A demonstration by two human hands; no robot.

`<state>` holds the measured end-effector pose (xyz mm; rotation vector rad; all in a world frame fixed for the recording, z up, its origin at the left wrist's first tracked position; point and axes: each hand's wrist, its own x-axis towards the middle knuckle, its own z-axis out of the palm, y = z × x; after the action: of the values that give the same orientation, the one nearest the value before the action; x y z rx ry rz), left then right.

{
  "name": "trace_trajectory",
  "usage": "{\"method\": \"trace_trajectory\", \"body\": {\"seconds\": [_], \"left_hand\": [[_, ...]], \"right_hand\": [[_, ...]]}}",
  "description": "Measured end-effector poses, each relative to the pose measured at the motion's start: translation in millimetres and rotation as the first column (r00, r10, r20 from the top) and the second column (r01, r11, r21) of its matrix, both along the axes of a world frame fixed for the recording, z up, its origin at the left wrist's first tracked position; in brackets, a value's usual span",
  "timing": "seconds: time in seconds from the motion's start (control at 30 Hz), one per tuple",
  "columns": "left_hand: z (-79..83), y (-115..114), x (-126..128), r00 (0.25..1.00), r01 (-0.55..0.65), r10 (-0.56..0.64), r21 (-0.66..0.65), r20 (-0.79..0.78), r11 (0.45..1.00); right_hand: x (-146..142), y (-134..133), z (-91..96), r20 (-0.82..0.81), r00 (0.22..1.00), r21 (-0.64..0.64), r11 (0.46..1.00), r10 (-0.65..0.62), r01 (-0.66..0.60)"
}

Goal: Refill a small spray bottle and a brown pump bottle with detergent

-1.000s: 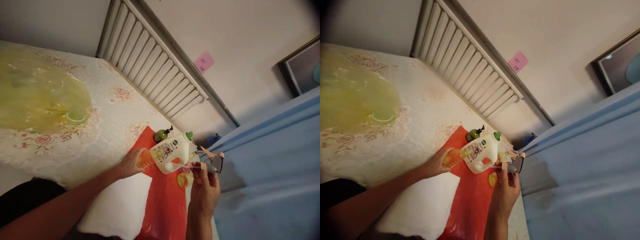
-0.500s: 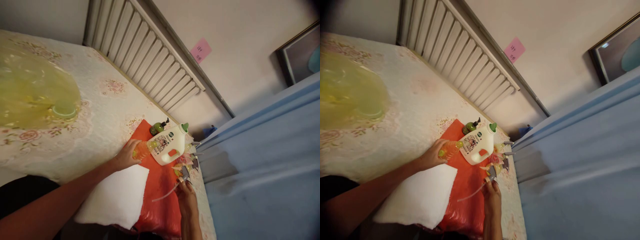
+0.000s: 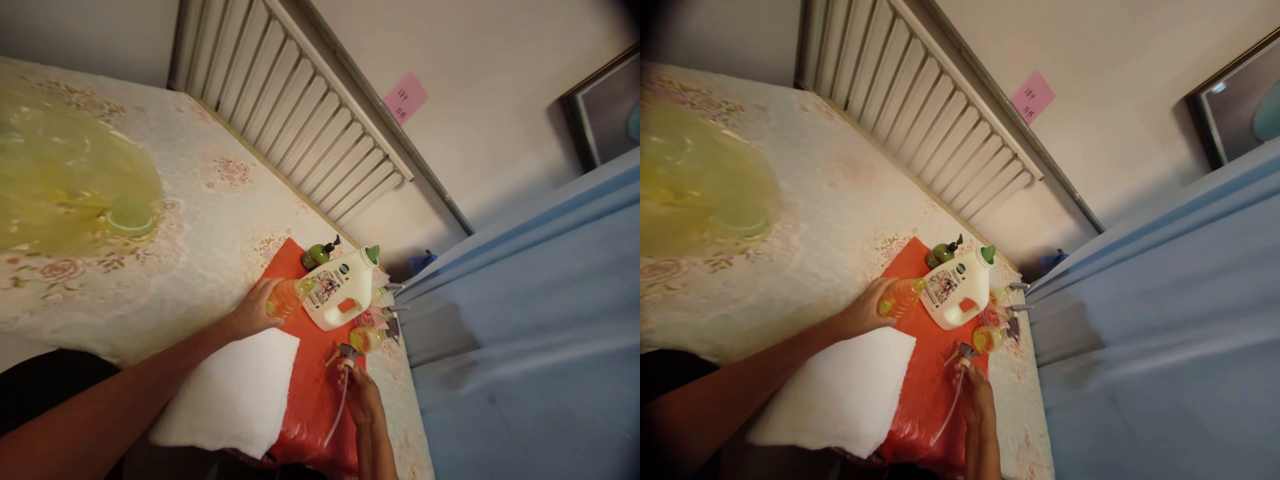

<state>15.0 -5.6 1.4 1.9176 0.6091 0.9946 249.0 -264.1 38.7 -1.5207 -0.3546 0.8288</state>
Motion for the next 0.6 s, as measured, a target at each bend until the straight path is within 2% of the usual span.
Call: {"method": "trace_trajectory", "body": {"seconds": [0.17,0.4,0.5,0.6], "left_hand": [[-1.8,0.6,0.4,1.000,0.010,-0.010,0.007,-0.013,1.000],[-3.0,0.6,1.8,1.000,-0.005,0.005,0.005,0.001,1.000],[-3.0,0.1,1.0,1.000,-0.008,0.008,-0.005,0.005,1.000],[-0.9,-0.6,-1.0,1.000,0.015,-0.016,-0.051,-0.008,0.999]], "right_hand": [[-0.5,0.9,-0.8,-0.172,0.985,0.041,0.999,0.020,-0.013],[-5.5,17.1,-10.9,-0.229,0.971,0.070,0.996,0.064,-0.050],[-3.3,20.3,-15.7,-0.213,0.976,0.008,0.999,0.053,-0.053],[2.7,19.5,-17.9,-0.090,0.995,-0.092,0.994,0.044,-0.052]]}}
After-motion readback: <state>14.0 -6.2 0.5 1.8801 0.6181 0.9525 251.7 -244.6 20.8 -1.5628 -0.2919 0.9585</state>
